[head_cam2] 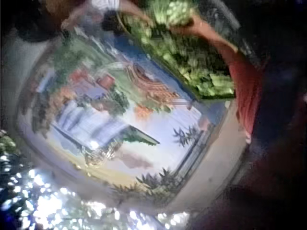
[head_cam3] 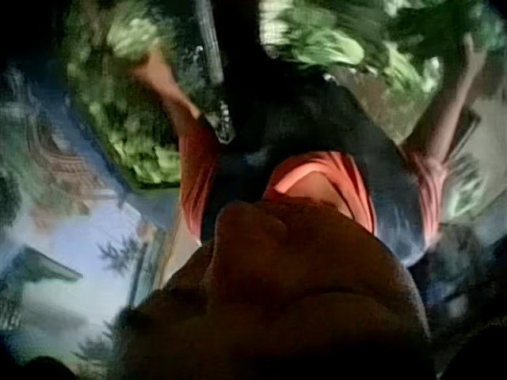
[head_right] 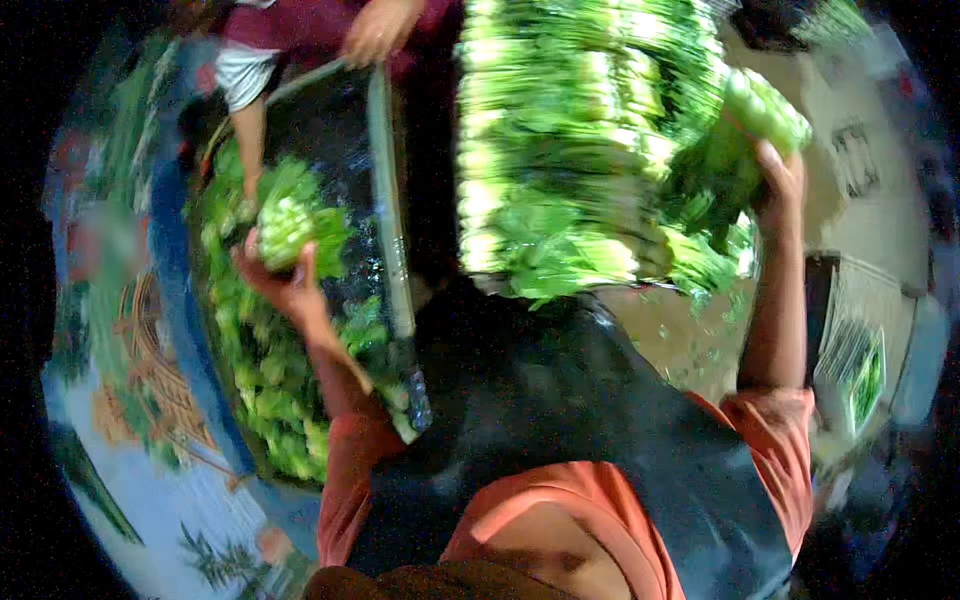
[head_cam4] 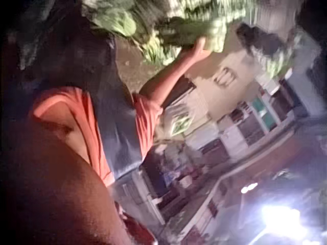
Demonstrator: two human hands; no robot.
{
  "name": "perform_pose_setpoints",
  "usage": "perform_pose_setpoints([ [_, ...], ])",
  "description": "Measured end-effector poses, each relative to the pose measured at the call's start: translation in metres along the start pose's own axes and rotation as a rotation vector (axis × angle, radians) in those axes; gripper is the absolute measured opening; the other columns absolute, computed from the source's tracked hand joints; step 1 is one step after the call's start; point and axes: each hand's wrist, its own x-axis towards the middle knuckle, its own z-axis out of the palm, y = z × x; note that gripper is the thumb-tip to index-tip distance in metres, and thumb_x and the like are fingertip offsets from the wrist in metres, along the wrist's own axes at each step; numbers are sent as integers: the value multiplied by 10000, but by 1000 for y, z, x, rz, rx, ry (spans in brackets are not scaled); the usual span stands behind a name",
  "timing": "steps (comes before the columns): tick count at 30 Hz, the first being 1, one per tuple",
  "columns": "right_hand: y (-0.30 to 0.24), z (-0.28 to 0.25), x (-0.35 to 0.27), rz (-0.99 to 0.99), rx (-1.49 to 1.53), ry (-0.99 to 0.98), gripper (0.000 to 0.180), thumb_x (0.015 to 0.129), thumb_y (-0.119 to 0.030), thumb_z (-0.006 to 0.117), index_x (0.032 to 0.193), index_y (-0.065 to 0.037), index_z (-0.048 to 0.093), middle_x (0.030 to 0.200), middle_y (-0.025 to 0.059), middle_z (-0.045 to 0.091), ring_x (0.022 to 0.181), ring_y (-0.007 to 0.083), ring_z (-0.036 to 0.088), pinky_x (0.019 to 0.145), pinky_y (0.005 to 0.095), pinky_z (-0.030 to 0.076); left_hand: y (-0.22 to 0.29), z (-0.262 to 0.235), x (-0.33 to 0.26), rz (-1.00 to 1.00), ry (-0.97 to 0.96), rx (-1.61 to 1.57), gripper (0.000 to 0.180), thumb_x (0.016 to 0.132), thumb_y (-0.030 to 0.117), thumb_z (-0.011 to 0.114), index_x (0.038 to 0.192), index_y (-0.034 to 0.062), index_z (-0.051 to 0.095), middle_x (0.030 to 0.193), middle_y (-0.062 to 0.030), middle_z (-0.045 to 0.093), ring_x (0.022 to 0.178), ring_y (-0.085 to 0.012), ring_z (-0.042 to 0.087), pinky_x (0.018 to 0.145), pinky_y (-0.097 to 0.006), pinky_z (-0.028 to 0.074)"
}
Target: The person washes leafy green vegetables in a water-filled trough and places them into a wire basket. They repeatedly pick up bunches, rinse them, and arrange them in the basket, occasionally moving a plastic crate to the side.
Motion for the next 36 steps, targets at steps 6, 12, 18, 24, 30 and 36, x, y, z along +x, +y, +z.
perform_pose_setpoints([
  [6, -32, -55, 50, -168, -441, -39, 712, 773, -400, 849, 1301, -1, 588, 1166, 74, 683, 1028, 191, 639, 951, 365, 498, 147, 80, 31, 177, -339, -270, 844, 778, -83, 768, 1509, 57, 371, 1515, -215, 406, 1336, -307, 478, 1117, -432, 430],
  [12, 3, -50, 106, -321, -1142, -314, 728, 704, -427, 856, 1277, -74, 579, 1181, 197, 672, 1085, 391, 651, 914, 475, 528, 220, 230, 25, 817, -639, 87, 790, 802, 41, 778, 1495, 123, 409, 1505, -191, 443, 1338, -403, 481, 1110, -491, 410],
  [18, 157, -4, 116, -418, -1137, -473, 909, 856, -691, 634, 1463, -46, 429, 1329, 215, 599, 1245, 407, 561, 1093, 529, 380, 195, 372, -36, 608, -1084, -61, 733, 891, 314, 752, 1516, 104, 429, 1481, -180, 513, 1336, -361, 499, 1100, -476, 410],
  [24, 151, -15, 127, -387, -1104, -524, 856, 856, -680, 640, 1415, -52, 482, 1155, 201, 642, 1086, 411, 607, 1018, 518, 425, 201, 403, -14, 557, -1086, 87, 534, 990, 462, 590, 1347, 65, 597, 1295, -205, 650, 1189, -401, 602, 1019, -468, 469],
  [30, 143, -20, 99, -519, -1048, -498, 755, 880, -626, 634, 1354, -50, 517, 1095, 192, 624, 1019, 390, 602, 962, 503, 445, 198, 381, -64, 585, -973, 128, 435, 1007, 441, 558, 1251, 90, 642, 1150, -158, 704, 1082, -353, 658, 961, -462, 496],
  [36, 168, -21, 122, -358, -1015, -457, 784, 889, -556, 673, 1405, 7, 494, 1325, 262, 593, 1235, 429, 553, 1073, 508, 405, 181, 418, -68, 446, -1124, 47, 438, 1010, 449, 545, 1271, 117, 662, 1308, -111, 671, 1212, -272, 619, 1041, -408, 456],
])
